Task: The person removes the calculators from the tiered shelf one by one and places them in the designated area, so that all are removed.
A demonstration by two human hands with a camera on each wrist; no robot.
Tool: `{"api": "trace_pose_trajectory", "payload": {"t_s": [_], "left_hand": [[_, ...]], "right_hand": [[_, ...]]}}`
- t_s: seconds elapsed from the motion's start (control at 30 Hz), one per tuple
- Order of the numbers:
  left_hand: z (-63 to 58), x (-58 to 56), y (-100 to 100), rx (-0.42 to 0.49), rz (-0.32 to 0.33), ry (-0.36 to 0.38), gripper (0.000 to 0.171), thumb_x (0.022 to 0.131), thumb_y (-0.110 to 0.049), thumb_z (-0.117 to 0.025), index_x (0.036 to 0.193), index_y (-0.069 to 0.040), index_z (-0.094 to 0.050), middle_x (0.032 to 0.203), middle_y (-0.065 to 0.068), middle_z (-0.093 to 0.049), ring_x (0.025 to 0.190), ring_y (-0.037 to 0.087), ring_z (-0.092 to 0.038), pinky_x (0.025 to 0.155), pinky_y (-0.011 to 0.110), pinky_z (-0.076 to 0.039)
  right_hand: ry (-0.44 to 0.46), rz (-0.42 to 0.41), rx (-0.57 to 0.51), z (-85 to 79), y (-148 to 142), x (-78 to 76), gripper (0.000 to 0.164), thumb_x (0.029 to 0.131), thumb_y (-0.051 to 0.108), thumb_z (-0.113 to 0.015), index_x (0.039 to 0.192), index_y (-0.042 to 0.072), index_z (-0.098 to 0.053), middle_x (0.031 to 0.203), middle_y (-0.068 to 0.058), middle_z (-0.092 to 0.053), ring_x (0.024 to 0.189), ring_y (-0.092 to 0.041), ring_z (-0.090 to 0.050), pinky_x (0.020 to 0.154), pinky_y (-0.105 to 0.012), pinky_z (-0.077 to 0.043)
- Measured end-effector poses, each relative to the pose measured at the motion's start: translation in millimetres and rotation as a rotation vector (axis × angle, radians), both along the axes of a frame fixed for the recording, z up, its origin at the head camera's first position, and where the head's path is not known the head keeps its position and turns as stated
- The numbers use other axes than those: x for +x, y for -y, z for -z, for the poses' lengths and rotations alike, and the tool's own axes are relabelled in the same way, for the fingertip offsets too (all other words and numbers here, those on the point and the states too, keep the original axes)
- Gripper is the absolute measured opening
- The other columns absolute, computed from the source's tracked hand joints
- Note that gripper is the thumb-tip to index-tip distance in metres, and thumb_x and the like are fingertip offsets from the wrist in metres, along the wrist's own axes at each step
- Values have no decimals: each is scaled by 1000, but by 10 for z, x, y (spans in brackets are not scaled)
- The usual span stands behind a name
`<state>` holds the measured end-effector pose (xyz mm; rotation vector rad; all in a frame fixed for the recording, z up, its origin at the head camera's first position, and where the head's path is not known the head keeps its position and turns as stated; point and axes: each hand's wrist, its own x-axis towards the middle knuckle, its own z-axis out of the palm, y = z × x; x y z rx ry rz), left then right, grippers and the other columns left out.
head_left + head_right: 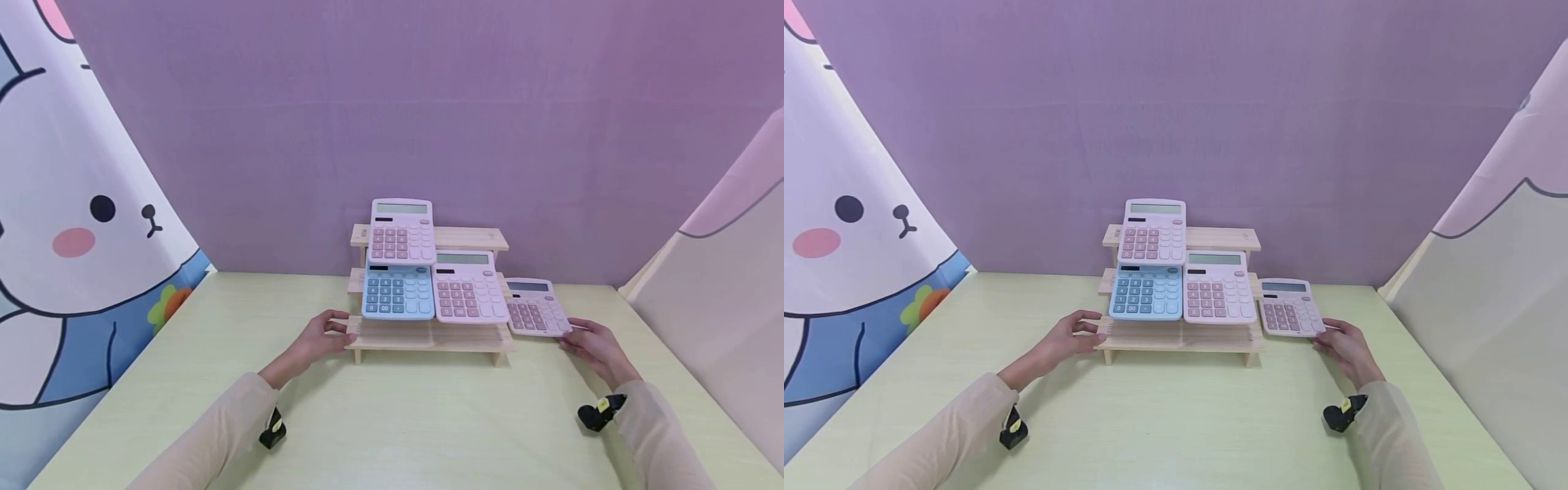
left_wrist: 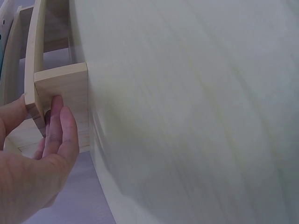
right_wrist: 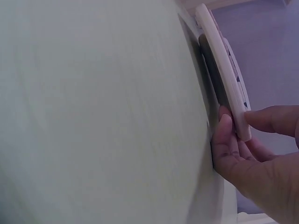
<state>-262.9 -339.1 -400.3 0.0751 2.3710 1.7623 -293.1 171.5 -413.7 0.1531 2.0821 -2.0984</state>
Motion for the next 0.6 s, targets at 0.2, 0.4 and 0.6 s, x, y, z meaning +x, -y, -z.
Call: {"api": "trace_pose_trajectory", "payload": {"t_s": [0.2,0.4,0.6], "left_hand": [[2,4,2,1,1,-1,54,83,-14,-66,129,-2,-40,112,20,-54,85,17,-59,82,36,-55],[-5,14,-3,-7,-2,-5,53,84,-14,-66,129,-2,-40,112,20,-55,85,16,-59,81,36,-55],[-9,17,-3,-12,3,-9,53,84,-14,-65,129,-2,-40,112,20,-54,85,16,-59,81,36,-55]], "right_hand": [[-24,-23,92,21,-2,-22,64,89,-5,-46,137,-18,-6,80,10,-60,74,-2,-61,72,-18,-54],[-35,-30,204,51,-2,-48,60,89,-4,-46,135,-20,-9,81,8,-58,74,-2,-61,72,-19,-54],[-46,-17,286,42,6,-47,57,89,-4,-45,134,-19,-14,84,6,-56,73,-2,-61,70,-20,-54]]}}
